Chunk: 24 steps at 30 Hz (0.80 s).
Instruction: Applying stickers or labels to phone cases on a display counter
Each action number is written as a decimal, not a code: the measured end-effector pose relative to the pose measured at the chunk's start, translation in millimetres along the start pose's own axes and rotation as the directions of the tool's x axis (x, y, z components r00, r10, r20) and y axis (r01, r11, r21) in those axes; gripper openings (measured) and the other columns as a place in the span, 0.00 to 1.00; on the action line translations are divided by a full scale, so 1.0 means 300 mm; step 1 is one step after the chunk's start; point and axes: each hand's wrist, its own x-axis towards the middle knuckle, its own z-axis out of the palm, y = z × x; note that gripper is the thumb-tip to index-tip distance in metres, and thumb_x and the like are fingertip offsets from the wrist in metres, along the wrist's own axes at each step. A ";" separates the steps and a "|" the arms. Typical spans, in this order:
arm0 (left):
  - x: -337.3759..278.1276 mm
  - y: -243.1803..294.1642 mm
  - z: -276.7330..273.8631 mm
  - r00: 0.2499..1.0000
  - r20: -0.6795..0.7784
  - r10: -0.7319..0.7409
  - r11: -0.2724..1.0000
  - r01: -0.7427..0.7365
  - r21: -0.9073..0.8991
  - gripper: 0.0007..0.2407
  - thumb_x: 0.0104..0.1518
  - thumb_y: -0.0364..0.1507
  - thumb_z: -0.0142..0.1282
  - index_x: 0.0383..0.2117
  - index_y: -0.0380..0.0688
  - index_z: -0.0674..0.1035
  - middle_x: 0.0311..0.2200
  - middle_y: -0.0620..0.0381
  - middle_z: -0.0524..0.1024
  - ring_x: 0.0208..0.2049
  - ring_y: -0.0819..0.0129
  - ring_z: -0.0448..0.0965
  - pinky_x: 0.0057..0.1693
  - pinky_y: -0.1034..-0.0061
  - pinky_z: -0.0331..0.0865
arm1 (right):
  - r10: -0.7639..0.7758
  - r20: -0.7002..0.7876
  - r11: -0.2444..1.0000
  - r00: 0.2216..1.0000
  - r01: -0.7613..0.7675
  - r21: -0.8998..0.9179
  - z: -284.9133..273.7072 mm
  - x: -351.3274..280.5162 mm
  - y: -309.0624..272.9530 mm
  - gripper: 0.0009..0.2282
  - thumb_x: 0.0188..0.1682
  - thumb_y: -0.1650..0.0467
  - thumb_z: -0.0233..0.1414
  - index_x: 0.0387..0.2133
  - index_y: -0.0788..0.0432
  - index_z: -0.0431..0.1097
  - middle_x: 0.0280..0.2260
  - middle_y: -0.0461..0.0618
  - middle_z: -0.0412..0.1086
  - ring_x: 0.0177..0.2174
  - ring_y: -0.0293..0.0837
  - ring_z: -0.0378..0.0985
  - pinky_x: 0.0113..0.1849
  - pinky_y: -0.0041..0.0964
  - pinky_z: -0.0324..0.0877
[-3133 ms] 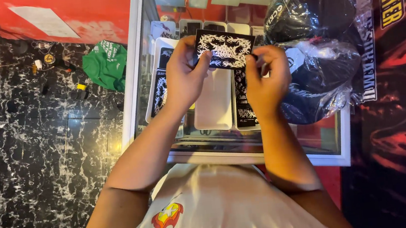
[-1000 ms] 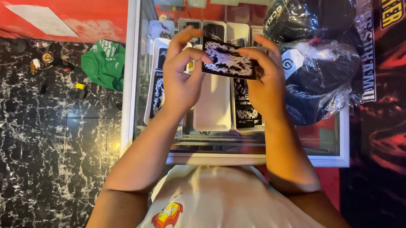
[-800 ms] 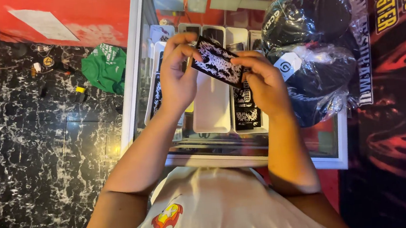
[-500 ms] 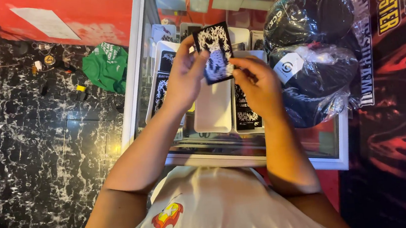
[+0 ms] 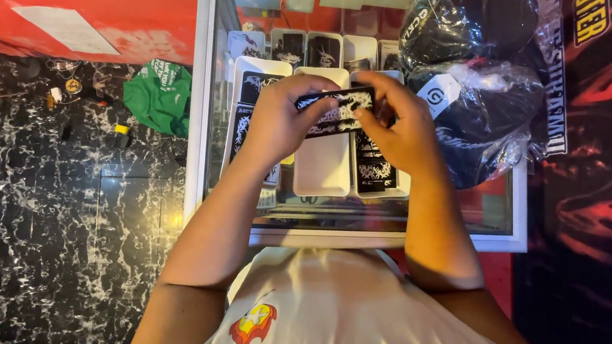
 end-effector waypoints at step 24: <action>-0.052 -0.149 -0.181 0.978 0.200 -0.053 0.662 -0.116 0.740 0.25 0.39 0.18 0.53 0.47 0.49 0.85 0.48 0.50 0.80 0.48 0.46 0.72 0.64 0.55 0.58 | 0.119 0.278 0.787 0.953 0.081 -0.612 0.122 -0.044 0.035 0.16 0.49 0.64 0.61 0.49 0.55 0.77 0.37 0.50 0.73 0.40 0.56 0.70 0.43 0.51 0.69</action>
